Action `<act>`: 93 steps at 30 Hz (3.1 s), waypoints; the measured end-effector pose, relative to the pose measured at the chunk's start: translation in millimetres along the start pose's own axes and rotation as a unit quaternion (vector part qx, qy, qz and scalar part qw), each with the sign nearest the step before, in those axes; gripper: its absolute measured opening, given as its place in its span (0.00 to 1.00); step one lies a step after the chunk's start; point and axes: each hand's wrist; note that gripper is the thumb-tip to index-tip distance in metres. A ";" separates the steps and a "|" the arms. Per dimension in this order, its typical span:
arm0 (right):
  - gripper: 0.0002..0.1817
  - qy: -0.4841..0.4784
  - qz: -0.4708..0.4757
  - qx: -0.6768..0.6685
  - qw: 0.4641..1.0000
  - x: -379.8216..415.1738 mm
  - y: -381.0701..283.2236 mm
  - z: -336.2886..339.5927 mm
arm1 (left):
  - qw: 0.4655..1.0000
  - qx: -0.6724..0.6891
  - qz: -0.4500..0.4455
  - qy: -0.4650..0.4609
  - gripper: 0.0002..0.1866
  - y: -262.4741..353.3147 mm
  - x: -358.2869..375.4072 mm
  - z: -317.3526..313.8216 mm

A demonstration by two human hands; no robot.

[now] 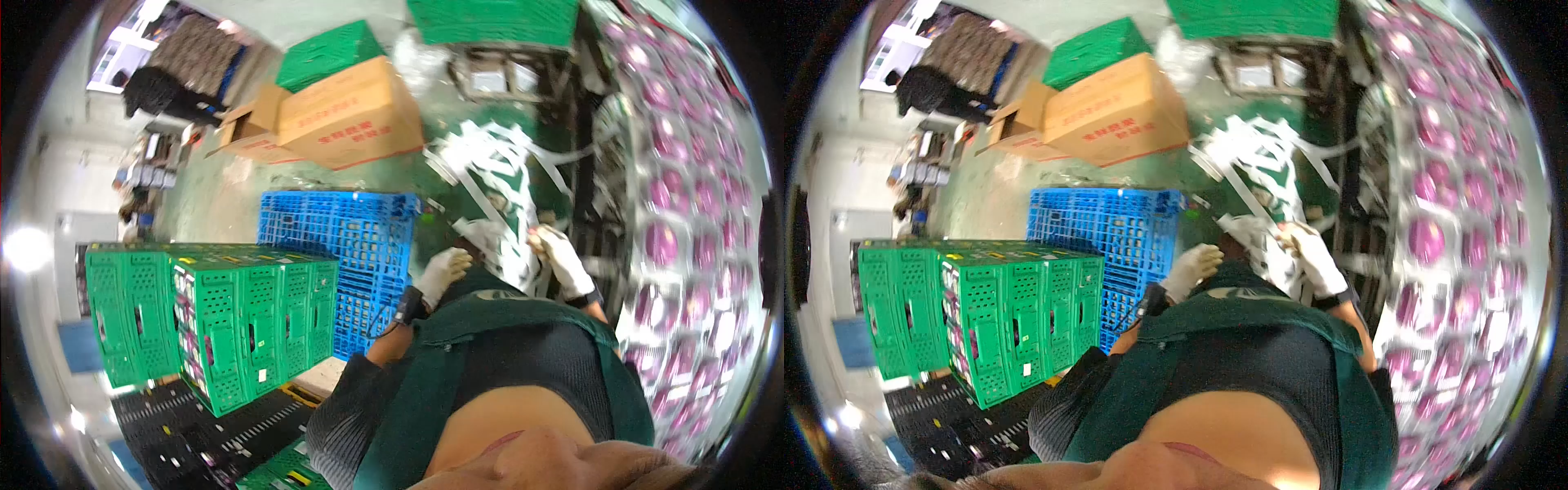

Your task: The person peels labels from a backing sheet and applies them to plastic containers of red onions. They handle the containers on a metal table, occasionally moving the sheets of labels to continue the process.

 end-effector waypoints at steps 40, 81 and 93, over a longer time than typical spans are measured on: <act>0.14 0.419 0.389 0.008 0.820 -327.3 -331.5 150.2 | 0.802 -0.167 -0.018 -0.573 0.33 491.0 -427.5 -444.8; 0.26 0.694 0.100 0.123 0.703 -359.1 -422.8 286.9 | 0.776 -0.344 -0.102 -0.518 0.05 521.2 -579.7 -503.6; 0.07 0.734 0.266 -0.017 0.625 -318.5 -391.1 234.6 | 0.669 -0.302 -0.055 -0.677 0.28 482.9 -554.7 -519.0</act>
Point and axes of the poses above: each hand's wrist, its own x-axis away from the middle knuckle, its own z-axis out of the back of the hand, y = z × x, and after that the axes turned 3 degrees about y, right-handed
